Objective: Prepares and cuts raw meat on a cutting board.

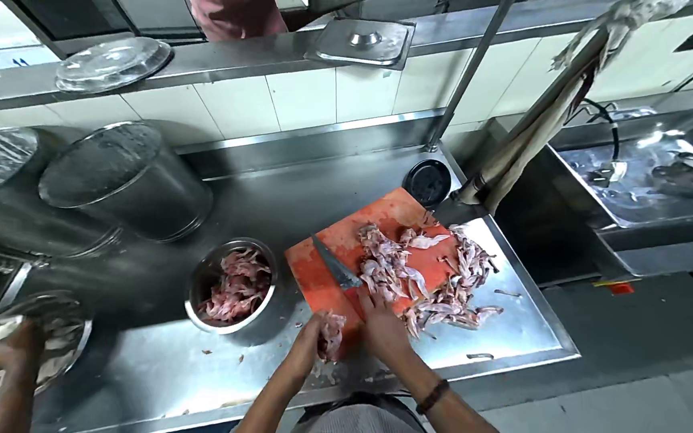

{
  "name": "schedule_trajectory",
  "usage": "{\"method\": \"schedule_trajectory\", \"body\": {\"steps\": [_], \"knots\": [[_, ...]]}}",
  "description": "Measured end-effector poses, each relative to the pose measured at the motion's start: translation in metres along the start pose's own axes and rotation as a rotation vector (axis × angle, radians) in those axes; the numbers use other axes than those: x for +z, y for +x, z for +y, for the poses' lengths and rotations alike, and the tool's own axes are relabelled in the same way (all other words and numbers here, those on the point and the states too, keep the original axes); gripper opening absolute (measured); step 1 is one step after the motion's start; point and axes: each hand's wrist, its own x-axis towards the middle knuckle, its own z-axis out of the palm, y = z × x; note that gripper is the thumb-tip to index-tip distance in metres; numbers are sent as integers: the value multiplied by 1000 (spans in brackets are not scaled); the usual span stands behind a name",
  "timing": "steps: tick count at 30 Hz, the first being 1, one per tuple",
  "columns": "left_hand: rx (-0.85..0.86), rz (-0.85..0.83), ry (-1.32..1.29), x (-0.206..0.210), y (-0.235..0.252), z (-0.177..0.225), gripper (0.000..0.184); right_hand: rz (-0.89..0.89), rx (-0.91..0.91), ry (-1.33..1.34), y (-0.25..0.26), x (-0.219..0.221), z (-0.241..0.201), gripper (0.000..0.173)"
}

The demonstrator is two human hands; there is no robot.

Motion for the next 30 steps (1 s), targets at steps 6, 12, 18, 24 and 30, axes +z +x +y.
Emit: {"method": "schedule_trajectory", "body": {"steps": [6,12,18,24,30], "knots": [[-66,9,782,4,13,44,38,-80,153,227,-3,-52,3,47],[131,97,352,37,31,70,22,293,151,566,-50,-68,47,47],[-155,241,718,4,56,-13,37,191,177,633,-67,-42,56,33],[-185,175,758,-20,46,-29,30,-62,102,330,-92,-1,14,50],[-149,134,984,-19,46,-17,28,-222,293,78,-96,22,10,44]]}}
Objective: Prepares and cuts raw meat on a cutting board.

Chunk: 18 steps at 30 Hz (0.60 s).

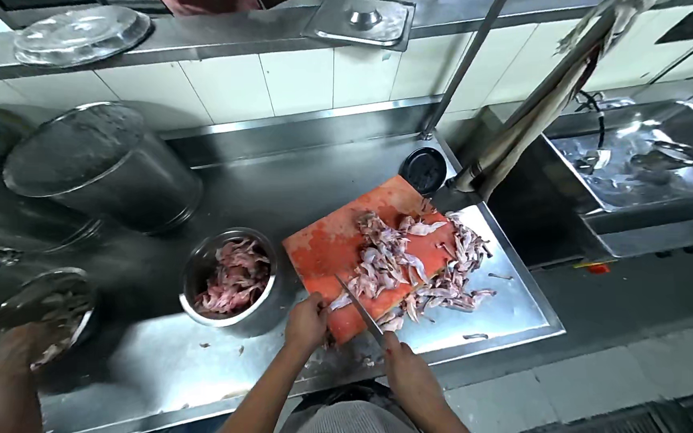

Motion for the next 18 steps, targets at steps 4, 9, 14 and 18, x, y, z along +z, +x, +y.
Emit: {"method": "schedule_trajectory", "body": {"steps": [4,9,14,18], "knots": [[295,191,148,6,-2,12,32,-5,50,-63,-4,4,-4,42],[443,125,82,26,23,16,28,-36,65,-95,-6,1,-9,42],[539,67,45,26,29,7,27,-31,13,-47,8,-2,-22,38],[554,94,54,26,29,6,26,-31,12,-71,33,-21,-54,37]]}}
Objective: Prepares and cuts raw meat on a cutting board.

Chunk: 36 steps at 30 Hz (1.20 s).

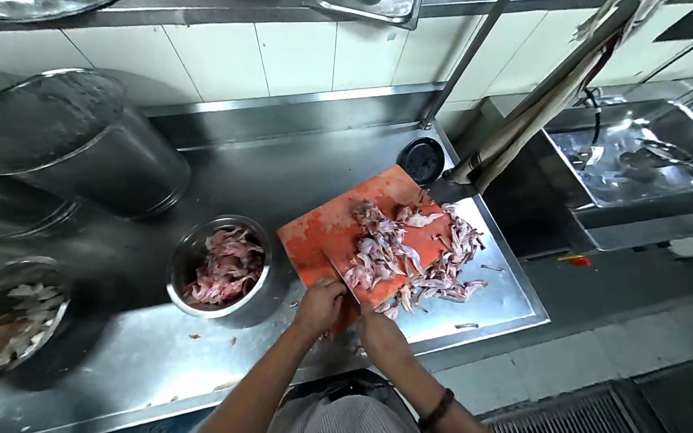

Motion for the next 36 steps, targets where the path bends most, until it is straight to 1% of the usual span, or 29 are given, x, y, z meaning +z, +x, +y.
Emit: {"method": "schedule_trajectory", "body": {"steps": [2,5,8,11,13,15,17,18,19,20,21,22,23,24,25,27,30,32,34,36], "knots": [[-9,59,21,5,1,1,23,0,17,16,-7,8,11,38],[-70,138,62,9,-1,4,22,-90,112,40,-50,36,57,42],[-174,114,125,1,-5,2,25,-144,164,39,-84,55,95,43],[-294,91,93,-12,-15,4,34,-166,125,59,-85,52,108,42],[-369,113,-45,-14,-21,6,38,-75,53,102,-83,52,122,39],[-380,120,-280,-12,-19,20,38,72,26,223,-84,56,139,39],[-298,95,-593,-15,-2,49,36,231,31,362,-84,57,154,37],[-219,81,-762,-19,11,66,33,295,41,424,-81,57,161,36],[-143,70,-855,-24,25,79,29,347,54,481,-79,58,167,35],[-84,79,-810,-29,39,86,26,384,70,532,-75,58,173,34],[-50,87,-632,-36,52,88,25,413,87,580,-73,58,178,34],[-34,56,-370,-43,63,83,26,440,99,617,-70,56,182,34],[-42,-12,-105,-48,71,76,29,461,108,639,-68,55,185,34],[-55,-97,99,-47,77,67,31,479,110,652,-66,53,186,33],[-62,-171,221,-43,80,56,32,493,108,652,-63,51,186,32],[-38,-218,266,-34,75,39,35,498,84,608,-57,44,179,32],[-56,-200,182,-36,55,31,33,459,17,480,-43,26,154,32],[-97,-137,130,-45,33,32,33,395,-27,353,-34,7,127,35],[-142,-71,106,-56,9,33,34,299,-52,220,-22,-13,92,41],[-183,-8,95,-65,-13,33,32,233,-108,119,-3,-23,59,44]]}}
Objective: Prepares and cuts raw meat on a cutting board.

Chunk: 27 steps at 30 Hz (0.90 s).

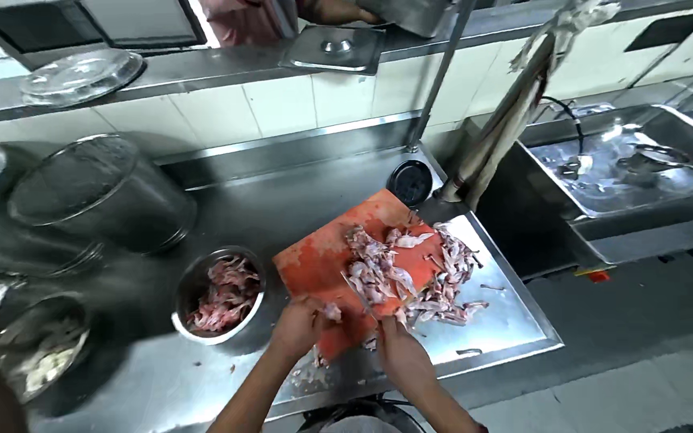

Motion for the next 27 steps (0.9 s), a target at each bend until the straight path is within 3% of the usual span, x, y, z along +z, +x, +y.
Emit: {"method": "schedule_trajectory", "body": {"steps": [6,12,22,27], "knots": [[-84,69,-84,5,-15,-1,30,-35,-220,-72,39,4,-58,44],[-47,78,-162,54,-2,-7,28,-69,-406,130,40,6,-64,41],[131,189,-225,96,4,2,22,-5,-167,52,31,24,-46,31],[142,154,-6,92,6,1,24,-114,-22,-136,22,19,-67,34]]}}
